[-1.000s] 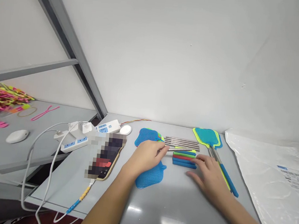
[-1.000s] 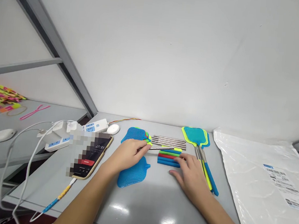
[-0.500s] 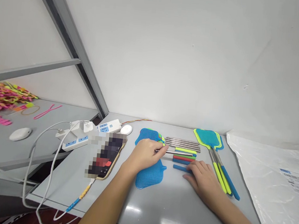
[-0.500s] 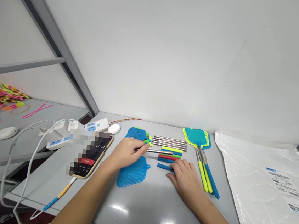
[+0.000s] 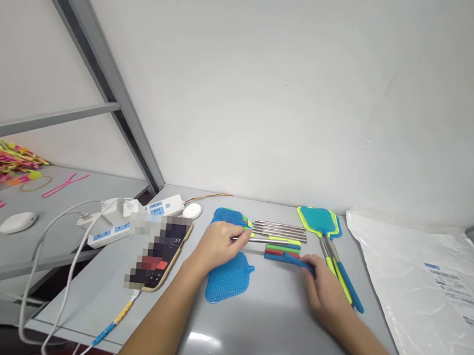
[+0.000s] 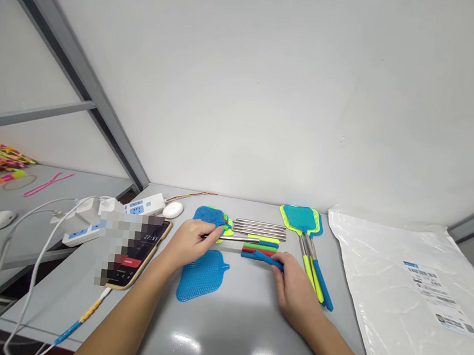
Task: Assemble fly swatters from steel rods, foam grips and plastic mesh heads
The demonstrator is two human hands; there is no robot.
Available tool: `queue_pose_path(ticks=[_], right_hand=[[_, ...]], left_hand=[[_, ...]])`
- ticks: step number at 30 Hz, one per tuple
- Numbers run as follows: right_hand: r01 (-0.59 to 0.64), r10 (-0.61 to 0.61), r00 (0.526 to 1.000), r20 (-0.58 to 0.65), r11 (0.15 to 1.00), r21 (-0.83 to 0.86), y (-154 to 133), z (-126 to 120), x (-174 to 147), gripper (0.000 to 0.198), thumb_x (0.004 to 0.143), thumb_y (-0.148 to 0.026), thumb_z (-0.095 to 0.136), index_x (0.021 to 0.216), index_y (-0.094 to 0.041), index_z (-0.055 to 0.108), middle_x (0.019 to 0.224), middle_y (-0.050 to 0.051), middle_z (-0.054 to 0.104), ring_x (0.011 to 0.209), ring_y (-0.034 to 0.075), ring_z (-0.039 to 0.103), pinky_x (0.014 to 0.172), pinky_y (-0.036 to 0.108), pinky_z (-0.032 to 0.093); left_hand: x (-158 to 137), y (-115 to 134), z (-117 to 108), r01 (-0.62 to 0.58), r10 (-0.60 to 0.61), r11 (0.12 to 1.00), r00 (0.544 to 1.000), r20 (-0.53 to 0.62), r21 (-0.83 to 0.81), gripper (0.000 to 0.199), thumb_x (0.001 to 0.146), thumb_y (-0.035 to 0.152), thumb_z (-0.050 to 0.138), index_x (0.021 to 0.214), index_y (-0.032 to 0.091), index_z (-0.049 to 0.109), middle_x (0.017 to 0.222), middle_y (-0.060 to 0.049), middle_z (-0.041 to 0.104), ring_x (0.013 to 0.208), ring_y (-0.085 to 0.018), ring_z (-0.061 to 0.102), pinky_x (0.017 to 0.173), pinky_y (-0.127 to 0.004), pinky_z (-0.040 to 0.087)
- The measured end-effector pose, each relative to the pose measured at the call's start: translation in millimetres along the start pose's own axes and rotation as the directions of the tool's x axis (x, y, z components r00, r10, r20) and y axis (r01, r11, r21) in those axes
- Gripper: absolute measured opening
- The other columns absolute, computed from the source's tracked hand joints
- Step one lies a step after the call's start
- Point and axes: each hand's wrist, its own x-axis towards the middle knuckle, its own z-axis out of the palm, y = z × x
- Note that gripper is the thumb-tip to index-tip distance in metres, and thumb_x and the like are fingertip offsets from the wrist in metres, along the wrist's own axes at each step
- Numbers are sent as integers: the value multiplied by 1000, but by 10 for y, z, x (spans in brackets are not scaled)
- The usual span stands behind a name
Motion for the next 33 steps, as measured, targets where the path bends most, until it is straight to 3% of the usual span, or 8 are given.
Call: queue_pose_path(ticks=[6,17,23,28,33], right_hand=[[1,1,995,-98,1000,21,41,-73,20,17,95,-35,46,105,-23,53,92,3,62,77,18,59,68,29,47],[105,-110,989,-99,993,-55,92,-138,56,16,96,-30,45,103,-21,56,79,3,55,70,17,52,63,29,41],[166,-174,980,-96,982,-88,110,-149,61,15,96,-26,46,105,-21,56,82,4,55,73,17,52,64,29,41],[283,-294,954,-52,946,-160,21,-58,30,14,94,-26,49,104,-21,58,80,4,57,74,18,54,66,30,42],[259,-268,959,-88,960,-101,-9,-28,35,12,94,-27,51,100,-20,59,77,3,57,71,16,55,64,28,42]], left_hand=[[8,-12,15,-13,13,1000,1000,16,-2,47,96,39,38,54,18,34,49,3,39,51,-11,36,58,-27,24],[5,53,135,-59,60,998,994,91,-9,46,96,37,37,54,18,34,49,4,37,50,-11,34,59,-27,24],[3,56,177,-82,80,997,993,83,16,46,96,36,37,53,18,34,48,3,38,49,-11,35,58,-28,24],[-36,267,338,-153,150,988,984,100,16,43,95,34,40,55,18,39,50,3,44,50,-11,39,58,-28,25],[-30,453,375,-103,106,991,994,32,-89,36,95,29,40,62,19,47,58,2,52,57,-12,46,62,-28,31]])
